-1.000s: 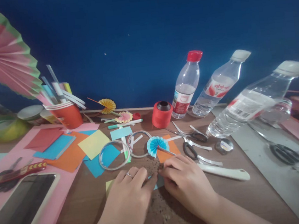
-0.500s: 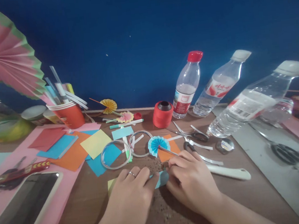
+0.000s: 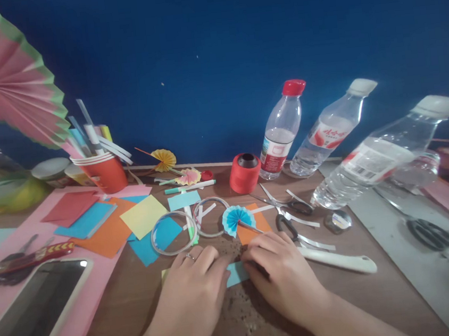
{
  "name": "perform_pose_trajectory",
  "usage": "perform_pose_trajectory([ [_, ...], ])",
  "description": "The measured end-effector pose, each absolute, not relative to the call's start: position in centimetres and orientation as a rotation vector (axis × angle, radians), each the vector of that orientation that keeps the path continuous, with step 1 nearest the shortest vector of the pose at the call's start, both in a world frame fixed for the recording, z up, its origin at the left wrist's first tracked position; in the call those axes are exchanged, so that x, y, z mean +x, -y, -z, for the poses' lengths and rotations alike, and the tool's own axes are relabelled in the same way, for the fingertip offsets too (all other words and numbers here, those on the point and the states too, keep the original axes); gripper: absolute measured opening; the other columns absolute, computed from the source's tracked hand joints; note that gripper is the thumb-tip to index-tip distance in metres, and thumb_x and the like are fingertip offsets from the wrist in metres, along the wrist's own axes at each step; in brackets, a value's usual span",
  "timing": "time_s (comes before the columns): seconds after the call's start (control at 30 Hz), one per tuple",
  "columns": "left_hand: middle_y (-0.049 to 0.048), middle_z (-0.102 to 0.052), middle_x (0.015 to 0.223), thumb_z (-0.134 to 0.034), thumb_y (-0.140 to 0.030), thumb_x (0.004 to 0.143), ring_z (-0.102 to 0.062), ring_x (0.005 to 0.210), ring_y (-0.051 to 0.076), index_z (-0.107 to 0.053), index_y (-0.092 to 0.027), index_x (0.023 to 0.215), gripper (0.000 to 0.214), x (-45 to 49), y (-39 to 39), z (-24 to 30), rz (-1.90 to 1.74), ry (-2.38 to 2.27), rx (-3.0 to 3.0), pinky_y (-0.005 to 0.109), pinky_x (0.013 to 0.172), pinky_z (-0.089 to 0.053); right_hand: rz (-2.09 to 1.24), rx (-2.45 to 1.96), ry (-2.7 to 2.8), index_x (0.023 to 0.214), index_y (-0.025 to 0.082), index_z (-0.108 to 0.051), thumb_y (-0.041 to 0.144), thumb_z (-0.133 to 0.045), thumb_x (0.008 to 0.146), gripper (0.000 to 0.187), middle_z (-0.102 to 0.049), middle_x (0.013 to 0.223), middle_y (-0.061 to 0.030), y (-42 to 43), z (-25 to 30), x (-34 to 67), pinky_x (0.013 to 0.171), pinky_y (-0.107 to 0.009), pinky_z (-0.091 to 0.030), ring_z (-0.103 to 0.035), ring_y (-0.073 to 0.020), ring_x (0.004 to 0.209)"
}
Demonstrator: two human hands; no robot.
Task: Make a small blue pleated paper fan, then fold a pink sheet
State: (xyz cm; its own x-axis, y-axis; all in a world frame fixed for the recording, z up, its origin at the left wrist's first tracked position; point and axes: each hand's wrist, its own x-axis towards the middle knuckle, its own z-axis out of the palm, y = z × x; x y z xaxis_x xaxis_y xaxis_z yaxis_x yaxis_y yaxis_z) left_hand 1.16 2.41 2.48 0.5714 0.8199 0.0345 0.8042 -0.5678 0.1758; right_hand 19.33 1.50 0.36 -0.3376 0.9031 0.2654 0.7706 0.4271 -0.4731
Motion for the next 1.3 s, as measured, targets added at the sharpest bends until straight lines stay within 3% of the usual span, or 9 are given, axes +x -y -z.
perform_pose_trajectory([
  [0.37,-0.0004,-0.053,0.08,-0.039,-0.014,0.085,-0.049,0.079,0.019,-0.057,-0.025,0.089,0.022,1.0,-2.6,-2.0,-0.264,-1.366,2.577,0.037,0.07,-0.037,-0.545,-1.412,2.126,0.075,0.021,-0.055,0.01,-0.05,0.081,0.013,-0.057,0.076,0.0026,-1.8,-0.2,19.6,0.068,-0.029,-0.025,-0.048,-0.014,0.076],
  [0.63,0.0,-0.052,0.078,-0.04,-0.013,0.085,-0.05,0.077,0.019,-0.057,-0.023,0.085,0.019,0.9,-2.6,-1.6,-0.244,-1.405,2.569,0.037,0.07,-0.038,-0.305,-1.385,2.304,0.08,0.018,-0.055,0.007,-0.043,0.081,0.015,-0.055,0.077,-0.0025,-1.7,0.1,19.7,0.066,-0.031,-0.024,-0.045,-0.0167,0.076],
  [0.87,0.0022,-0.052,0.078,-0.044,-0.007,0.079,-0.049,0.077,0.021,-0.058,-0.019,0.081,0.019,0.9,-2.4,-1.8,-0.199,-1.364,2.742,0.038,0.068,-0.039,-0.101,-1.337,2.365,0.067,0.017,-0.049,0.006,-0.046,0.074,0.013,-0.051,0.07,-0.0016,-1.6,-0.2,19.4,0.064,-0.031,-0.025,-0.041,-0.0166,0.07],
  [1.3,0.0011,-0.052,0.072,-0.045,-0.011,0.078,-0.047,0.073,0.019,-0.056,-0.02,0.071,0.016,1.2,-1.5,-2.5,-0.191,-1.334,2.785,0.037,0.066,-0.036,-0.077,-1.3,2.395,0.065,0.017,-0.053,0.007,-0.049,0.067,0.011,-0.052,0.069,-0.0019,-1.3,-0.8,19.1,0.064,-0.031,-0.027,-0.039,-0.0162,0.069],
])
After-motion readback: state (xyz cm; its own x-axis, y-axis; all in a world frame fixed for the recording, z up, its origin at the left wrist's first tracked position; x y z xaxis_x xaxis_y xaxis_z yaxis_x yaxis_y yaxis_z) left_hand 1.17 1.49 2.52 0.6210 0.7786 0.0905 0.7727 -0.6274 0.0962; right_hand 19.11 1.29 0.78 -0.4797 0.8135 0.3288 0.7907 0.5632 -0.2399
